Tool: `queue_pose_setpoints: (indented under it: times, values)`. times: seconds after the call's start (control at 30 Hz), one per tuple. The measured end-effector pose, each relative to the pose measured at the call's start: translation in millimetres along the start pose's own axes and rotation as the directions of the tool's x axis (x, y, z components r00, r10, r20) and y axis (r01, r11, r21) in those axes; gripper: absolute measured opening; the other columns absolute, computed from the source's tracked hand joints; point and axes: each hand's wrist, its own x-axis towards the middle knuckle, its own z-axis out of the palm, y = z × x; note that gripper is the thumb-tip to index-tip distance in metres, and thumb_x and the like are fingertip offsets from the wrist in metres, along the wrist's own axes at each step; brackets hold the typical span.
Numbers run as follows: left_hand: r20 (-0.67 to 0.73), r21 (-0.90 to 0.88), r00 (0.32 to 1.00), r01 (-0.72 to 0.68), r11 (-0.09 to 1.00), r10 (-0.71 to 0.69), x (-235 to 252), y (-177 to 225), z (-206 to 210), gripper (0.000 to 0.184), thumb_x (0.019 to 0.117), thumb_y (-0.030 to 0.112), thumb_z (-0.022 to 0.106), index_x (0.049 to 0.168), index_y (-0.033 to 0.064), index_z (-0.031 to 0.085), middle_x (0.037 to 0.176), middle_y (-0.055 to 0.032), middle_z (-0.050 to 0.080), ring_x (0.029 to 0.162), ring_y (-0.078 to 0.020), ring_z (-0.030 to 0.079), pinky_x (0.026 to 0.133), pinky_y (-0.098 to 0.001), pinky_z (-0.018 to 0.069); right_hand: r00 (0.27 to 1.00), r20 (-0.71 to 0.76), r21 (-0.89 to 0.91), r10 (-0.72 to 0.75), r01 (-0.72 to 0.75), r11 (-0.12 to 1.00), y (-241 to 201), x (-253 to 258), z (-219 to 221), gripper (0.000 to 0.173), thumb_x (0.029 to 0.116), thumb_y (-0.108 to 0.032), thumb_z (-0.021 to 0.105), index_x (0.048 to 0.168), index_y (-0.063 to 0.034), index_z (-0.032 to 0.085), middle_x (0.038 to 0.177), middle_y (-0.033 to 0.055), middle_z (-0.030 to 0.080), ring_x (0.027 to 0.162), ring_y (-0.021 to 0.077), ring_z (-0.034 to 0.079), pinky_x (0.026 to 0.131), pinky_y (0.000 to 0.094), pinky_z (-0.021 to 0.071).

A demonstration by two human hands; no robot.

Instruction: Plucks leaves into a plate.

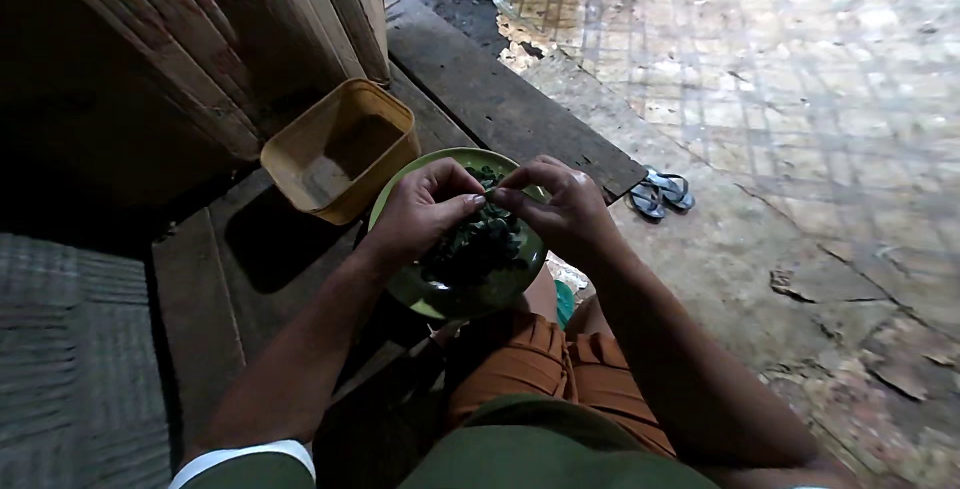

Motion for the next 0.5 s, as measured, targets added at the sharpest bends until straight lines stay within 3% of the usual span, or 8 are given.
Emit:
queue_pose_setpoints:
  times: [0.13, 0.3, 0.43, 0.5]
  values:
    - [-0.014, -0.053, 0.998, 0.064, 0.997, -0.065, -1.4, 4.9, -3.7, 0.009, 0.0925, -0.003, 0.068, 0.099, 0.0028, 0.066, 0.085, -0.0011, 0.070, 0.076, -0.0071, 0.069, 0.072, -0.0230, 0.0604, 0.999, -0.013, 0.000, 0.037, -0.037, 0.999, 1.5, -2.6, -7.1, 0.016, 0.0968, -0.021, 0.068, 0.100, -0.0069, 0.075, 0.098, 0.0054, 0.070, 0.091, 0.0141, 0.066, 0.084, 0.0370, 0.0536]
    - [0.009, -0.008, 0.997, 0.081, 0.997, -0.081, -3.3, 7.2, -10.9, 0.009, 0.0933, -0.003, 0.066, 0.099, 0.0037, 0.065, 0.089, -0.0008, 0.070, 0.077, -0.0067, 0.069, 0.073, -0.0233, 0.0608, 0.999, -0.019, 0.005, 0.041, -0.041, 0.999, 8.3, -3.2, -13.2, 0.015, 0.0960, -0.019, 0.069, 0.099, -0.0047, 0.073, 0.098, 0.0067, 0.070, 0.092, 0.0129, 0.066, 0.084, 0.0339, 0.0546]
    - [-0.016, 0.110, 0.996, 0.086, 0.990, -0.085, -3.7, 8.8, -16.8, 0.007, 0.0929, 0.000, 0.067, 0.098, 0.0047, 0.066, 0.084, -0.0002, 0.068, 0.074, -0.0054, 0.067, 0.070, -0.0212, 0.0584, 0.997, -0.033, 0.011, 0.072, -0.072, 0.997, 13.8, -4.1, -18.4, 0.013, 0.0959, -0.017, 0.070, 0.099, -0.0050, 0.073, 0.100, 0.0061, 0.069, 0.092, 0.0103, 0.066, 0.084, 0.0306, 0.0548]
    - [-0.013, 0.191, 0.998, 0.057, 0.980, -0.056, -4.7, 8.0, -17.7, 0.009, 0.0925, 0.004, 0.069, 0.101, 0.0066, 0.068, 0.089, 0.0007, 0.069, 0.079, -0.0038, 0.066, 0.072, -0.0204, 0.0565, 0.997, -0.039, 0.014, 0.073, -0.073, 0.997, 16.0, -4.2, -19.0, 0.013, 0.0958, -0.018, 0.069, 0.099, -0.0056, 0.073, 0.099, 0.0056, 0.069, 0.092, 0.0095, 0.066, 0.084, 0.0299, 0.0545]
